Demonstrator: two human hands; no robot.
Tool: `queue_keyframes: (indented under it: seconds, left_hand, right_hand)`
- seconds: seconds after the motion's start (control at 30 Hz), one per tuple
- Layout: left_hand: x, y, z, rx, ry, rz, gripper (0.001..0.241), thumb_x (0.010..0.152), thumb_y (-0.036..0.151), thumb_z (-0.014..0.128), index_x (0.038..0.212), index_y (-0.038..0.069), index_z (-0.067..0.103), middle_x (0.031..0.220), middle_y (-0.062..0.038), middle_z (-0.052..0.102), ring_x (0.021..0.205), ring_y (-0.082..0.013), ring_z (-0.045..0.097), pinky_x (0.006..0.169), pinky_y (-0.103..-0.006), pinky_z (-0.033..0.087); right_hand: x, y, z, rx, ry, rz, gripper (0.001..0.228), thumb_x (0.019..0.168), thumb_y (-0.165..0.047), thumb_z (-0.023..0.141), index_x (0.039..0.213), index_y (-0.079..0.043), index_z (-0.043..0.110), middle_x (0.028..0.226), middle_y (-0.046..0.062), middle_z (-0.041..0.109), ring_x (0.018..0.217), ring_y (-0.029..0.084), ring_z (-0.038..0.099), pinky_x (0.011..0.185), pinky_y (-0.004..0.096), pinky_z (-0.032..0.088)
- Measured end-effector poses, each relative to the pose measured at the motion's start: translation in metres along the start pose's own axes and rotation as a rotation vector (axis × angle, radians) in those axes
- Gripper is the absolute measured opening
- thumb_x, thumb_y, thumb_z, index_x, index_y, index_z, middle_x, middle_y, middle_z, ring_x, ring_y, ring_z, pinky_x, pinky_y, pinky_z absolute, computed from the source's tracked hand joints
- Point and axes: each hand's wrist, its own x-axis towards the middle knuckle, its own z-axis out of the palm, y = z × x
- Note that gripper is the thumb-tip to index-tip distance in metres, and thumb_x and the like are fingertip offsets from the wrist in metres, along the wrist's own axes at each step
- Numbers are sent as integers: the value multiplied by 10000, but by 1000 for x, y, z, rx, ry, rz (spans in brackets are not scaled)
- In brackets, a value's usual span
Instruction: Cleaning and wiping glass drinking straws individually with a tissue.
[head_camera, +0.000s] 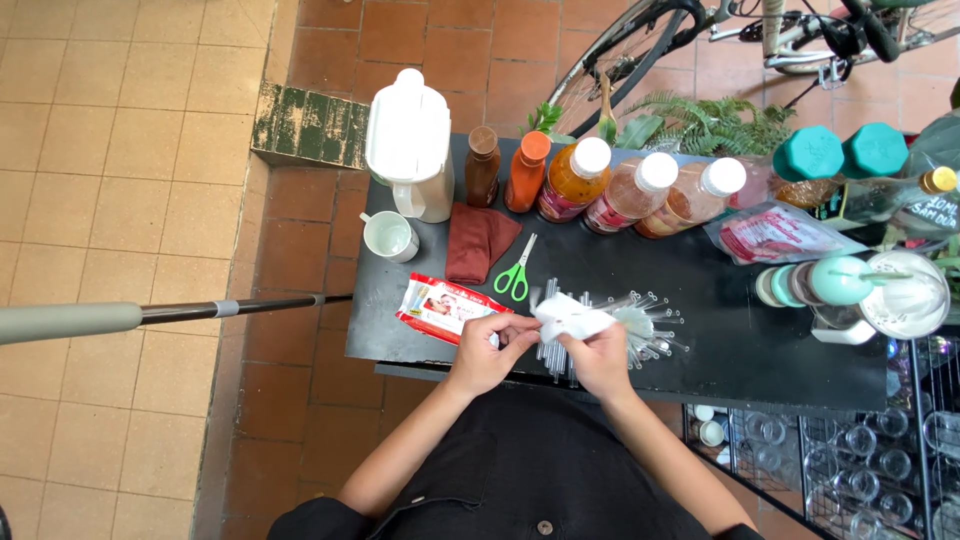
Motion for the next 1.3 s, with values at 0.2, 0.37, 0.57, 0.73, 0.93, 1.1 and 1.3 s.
queue_keyframes:
  seconds: [0.2,0.37,0.57,0.73,0.93,1.1,1.3]
  left_hand:
    - [-2,6,-2,41,17,13,217,876,70,805,1081,-1,791,760,-21,701,626,-40,525,596,-202,449]
    - [1,3,0,42,6,0,203,881,68,801,1072,1,779,795,-21,735,672,-40,609,639,-200,500]
    - [4,1,-2,-15,-35,-27,172,902,58,776,1058,-16,765,844,-28,769,709,-46,624,669,-219,511]
    - [6,0,-22,88,-100,116,220,847,88,771,1026,-34,733,950,-70,747,743,-75,645,702,-243,530]
    - [19,5,-30,-186,116,2,327,1026,197,620,1265,-24,656,1103,-87,743,974,-123,700,911,-283,566]
    - [21,-17,-49,-358,-5,14,253,1014,119,681,1199,-53,685,1057,-136,774,968,-173,744,901,-313,602]
    - [28,-3,-56,-378,179,70,156,954,49,765,1074,-26,700,979,-103,752,914,-151,747,859,-290,594]
  right_hand:
    - [18,-26,-7,-40,97,133,346,871,44,626,1213,53,674,1129,99,749,1019,175,722,911,308,566]
    - [21,-37,-7,154,306,96,274,988,-16,559,1229,54,670,1151,87,742,1033,169,718,922,306,566]
    - [4,-20,11,-30,-43,152,225,922,12,620,1124,41,714,1071,89,758,964,145,709,860,308,572]
    - [-7,-18,12,-39,-38,96,231,967,-35,554,1135,29,699,1085,45,745,1000,98,692,880,270,552]
    - [-21,-14,15,-133,-213,346,221,1053,-128,575,1063,25,735,882,33,735,791,75,651,703,269,546]
    - [-15,-35,21,113,-368,354,222,1010,-77,562,1181,10,675,1030,-10,716,937,59,662,843,247,546]
    - [-19,-16,9,88,-417,476,192,1003,-77,597,1108,28,720,963,24,756,852,87,681,772,272,554]
